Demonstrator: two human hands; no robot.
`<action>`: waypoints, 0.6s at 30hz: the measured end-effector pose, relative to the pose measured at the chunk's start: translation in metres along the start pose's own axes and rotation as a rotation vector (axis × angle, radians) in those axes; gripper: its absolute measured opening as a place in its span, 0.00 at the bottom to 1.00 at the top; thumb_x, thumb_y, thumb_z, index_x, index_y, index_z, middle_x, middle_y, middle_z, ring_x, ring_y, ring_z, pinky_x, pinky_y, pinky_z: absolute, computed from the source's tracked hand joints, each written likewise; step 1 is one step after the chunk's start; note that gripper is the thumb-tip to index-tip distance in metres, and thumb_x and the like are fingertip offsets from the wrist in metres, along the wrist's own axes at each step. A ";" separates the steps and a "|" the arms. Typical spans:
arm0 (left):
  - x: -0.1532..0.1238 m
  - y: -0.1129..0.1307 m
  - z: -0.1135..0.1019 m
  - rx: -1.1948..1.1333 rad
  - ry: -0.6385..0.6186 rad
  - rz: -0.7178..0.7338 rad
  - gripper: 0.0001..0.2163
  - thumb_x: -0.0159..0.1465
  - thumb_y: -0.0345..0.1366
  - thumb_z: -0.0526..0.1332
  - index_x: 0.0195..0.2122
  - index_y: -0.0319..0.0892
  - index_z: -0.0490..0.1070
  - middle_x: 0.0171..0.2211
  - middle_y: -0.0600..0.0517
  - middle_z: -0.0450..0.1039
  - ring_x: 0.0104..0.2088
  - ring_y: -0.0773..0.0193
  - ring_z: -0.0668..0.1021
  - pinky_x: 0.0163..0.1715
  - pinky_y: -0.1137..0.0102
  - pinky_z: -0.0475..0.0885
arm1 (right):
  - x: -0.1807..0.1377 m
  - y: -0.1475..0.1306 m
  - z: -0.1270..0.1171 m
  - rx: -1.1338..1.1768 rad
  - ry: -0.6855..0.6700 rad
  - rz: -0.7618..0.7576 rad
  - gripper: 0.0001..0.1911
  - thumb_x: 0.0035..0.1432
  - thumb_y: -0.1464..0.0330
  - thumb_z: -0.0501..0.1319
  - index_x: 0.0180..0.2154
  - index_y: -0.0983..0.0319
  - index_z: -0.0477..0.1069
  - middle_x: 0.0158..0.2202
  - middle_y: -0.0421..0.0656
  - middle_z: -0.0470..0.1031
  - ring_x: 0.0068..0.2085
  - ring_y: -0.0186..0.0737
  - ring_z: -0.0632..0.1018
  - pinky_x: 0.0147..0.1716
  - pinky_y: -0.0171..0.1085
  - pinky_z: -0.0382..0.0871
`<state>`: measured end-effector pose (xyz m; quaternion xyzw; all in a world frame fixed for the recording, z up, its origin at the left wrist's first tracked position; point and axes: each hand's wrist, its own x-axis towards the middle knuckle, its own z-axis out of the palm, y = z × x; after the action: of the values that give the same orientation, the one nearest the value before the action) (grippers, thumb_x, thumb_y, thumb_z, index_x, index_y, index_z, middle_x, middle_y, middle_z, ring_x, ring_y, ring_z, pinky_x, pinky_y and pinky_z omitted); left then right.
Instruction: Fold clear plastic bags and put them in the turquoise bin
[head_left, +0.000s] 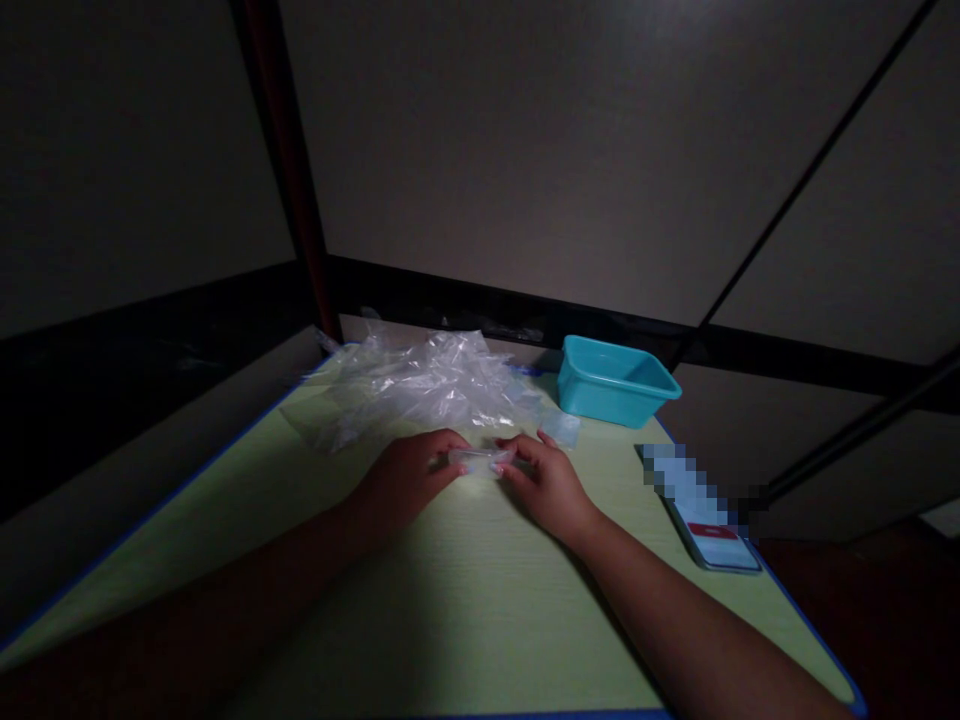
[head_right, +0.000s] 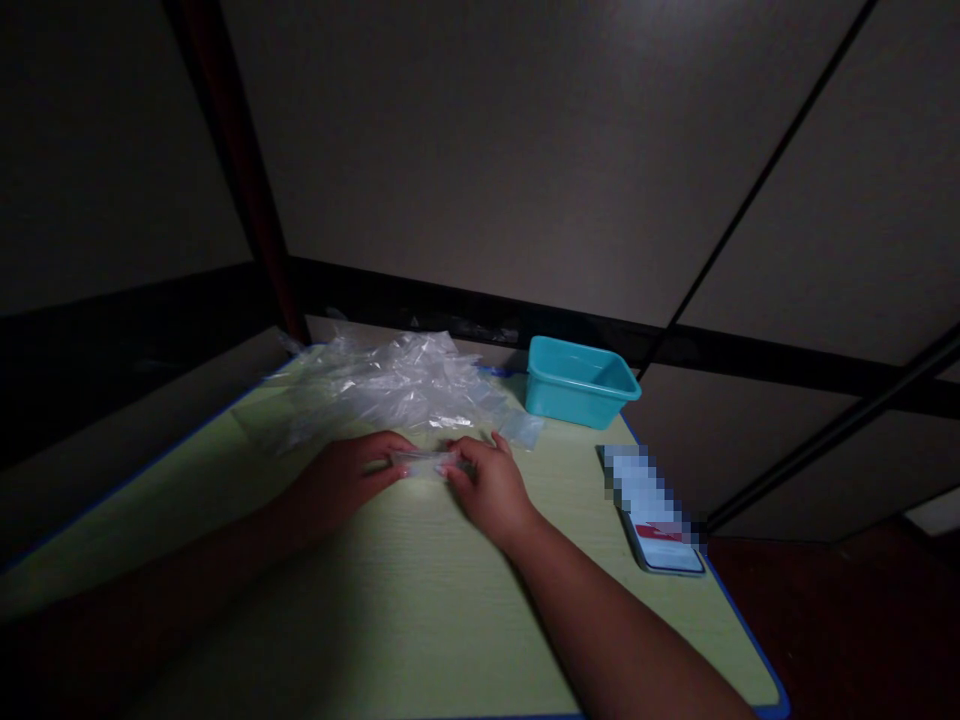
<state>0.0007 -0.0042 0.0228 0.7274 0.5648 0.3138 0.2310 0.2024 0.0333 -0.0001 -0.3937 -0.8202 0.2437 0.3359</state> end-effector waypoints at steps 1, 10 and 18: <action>0.001 -0.001 0.001 0.005 0.002 -0.004 0.10 0.56 0.37 0.58 0.39 0.43 0.73 0.37 0.53 0.77 0.39 0.58 0.77 0.41 0.68 0.67 | 0.000 0.000 0.000 -0.009 -0.001 0.006 0.01 0.56 0.70 0.61 0.33 0.60 0.69 0.40 0.43 0.79 0.44 0.43 0.77 0.59 0.53 0.45; 0.007 -0.013 0.007 0.181 -0.016 0.055 0.07 0.55 0.34 0.60 0.33 0.39 0.75 0.34 0.48 0.75 0.39 0.56 0.74 0.40 0.65 0.67 | 0.001 0.004 0.001 -0.070 -0.050 0.006 0.05 0.54 0.72 0.63 0.35 0.60 0.73 0.43 0.45 0.78 0.46 0.45 0.76 0.58 0.55 0.46; 0.009 -0.018 0.007 0.226 0.053 0.147 0.05 0.54 0.32 0.63 0.29 0.40 0.78 0.33 0.48 0.75 0.40 0.56 0.72 0.44 0.63 0.64 | 0.004 0.008 0.001 -0.019 0.007 -0.139 0.06 0.52 0.70 0.65 0.35 0.61 0.75 0.39 0.47 0.77 0.45 0.45 0.74 0.48 0.44 0.62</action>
<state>-0.0048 0.0094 0.0071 0.7796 0.5478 0.2834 0.1090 0.2030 0.0412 -0.0045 -0.3400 -0.8466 0.2106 0.3511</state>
